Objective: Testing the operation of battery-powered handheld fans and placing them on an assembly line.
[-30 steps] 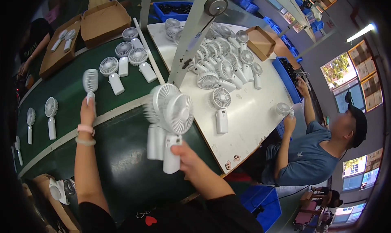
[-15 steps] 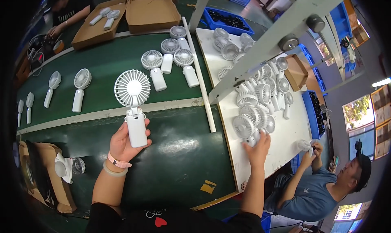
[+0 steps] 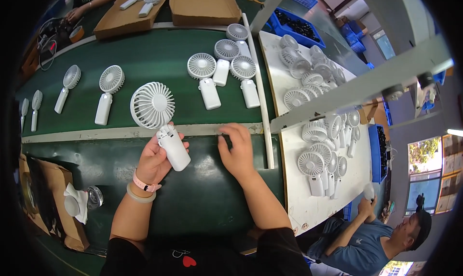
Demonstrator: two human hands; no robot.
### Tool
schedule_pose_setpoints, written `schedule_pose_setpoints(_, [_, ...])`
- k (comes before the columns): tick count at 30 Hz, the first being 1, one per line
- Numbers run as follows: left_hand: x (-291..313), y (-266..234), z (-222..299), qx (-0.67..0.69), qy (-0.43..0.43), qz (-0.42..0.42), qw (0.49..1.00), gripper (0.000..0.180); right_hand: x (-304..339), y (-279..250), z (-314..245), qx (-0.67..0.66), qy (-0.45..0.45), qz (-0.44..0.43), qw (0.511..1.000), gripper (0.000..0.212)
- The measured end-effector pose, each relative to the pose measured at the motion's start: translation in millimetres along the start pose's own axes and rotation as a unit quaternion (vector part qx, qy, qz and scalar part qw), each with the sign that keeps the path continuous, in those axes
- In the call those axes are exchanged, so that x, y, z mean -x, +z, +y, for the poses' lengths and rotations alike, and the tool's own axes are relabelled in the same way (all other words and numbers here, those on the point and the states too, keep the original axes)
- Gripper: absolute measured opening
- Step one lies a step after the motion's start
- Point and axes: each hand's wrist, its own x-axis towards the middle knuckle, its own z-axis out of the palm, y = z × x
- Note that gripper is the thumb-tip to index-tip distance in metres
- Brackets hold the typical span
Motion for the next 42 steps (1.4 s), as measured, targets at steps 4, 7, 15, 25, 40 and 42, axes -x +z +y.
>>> schedule_pose_setpoints(4, [-1.6, -5.1, 7.6, 0.069, 0.01, -0.031, 0.997, 0.059, -28.9, 35.8, -19.8, -0.259, 0.154, -0.009, 0.953, 0.013])
schedule_pose_setpoints(7, [-0.7, -12.2, 8.7, 0.143, 0.003, -0.062, 0.988, 0.056, -42.2, 52.3, -21.1, -0.231, 0.146, -0.012, 0.962, 0.013])
schedule_pose_setpoints(15, [-3.2, -14.2, 7.0, 0.178, 0.007, -0.054, 0.982, 0.055, -68.7, 84.1, 32.8, 0.19, 0.126, -0.036, 0.973, 0.05])
schedule_pose_setpoints(25, [-3.7, -15.8, 5.6, 0.153, 0.017, -0.013, 0.988, 0.054, -61.6, 83.8, 53.5, 0.157, 0.145, -0.045, 0.976, 0.059])
schedule_pose_setpoints(40, [-4.1, -19.9, 6.3, 0.128, 0.054, -0.05, 0.989, 0.05, 40.9, 17.5, -10.2, -0.59, 0.271, -0.006, 0.76, 0.063])
schedule_pose_setpoints(42, [-5.4, -19.5, 5.2, 0.124, 0.055, -0.055, 0.989, 0.05, 36.8, 13.5, -18.8, -0.631, 0.259, -0.033, 0.731, 0.062])
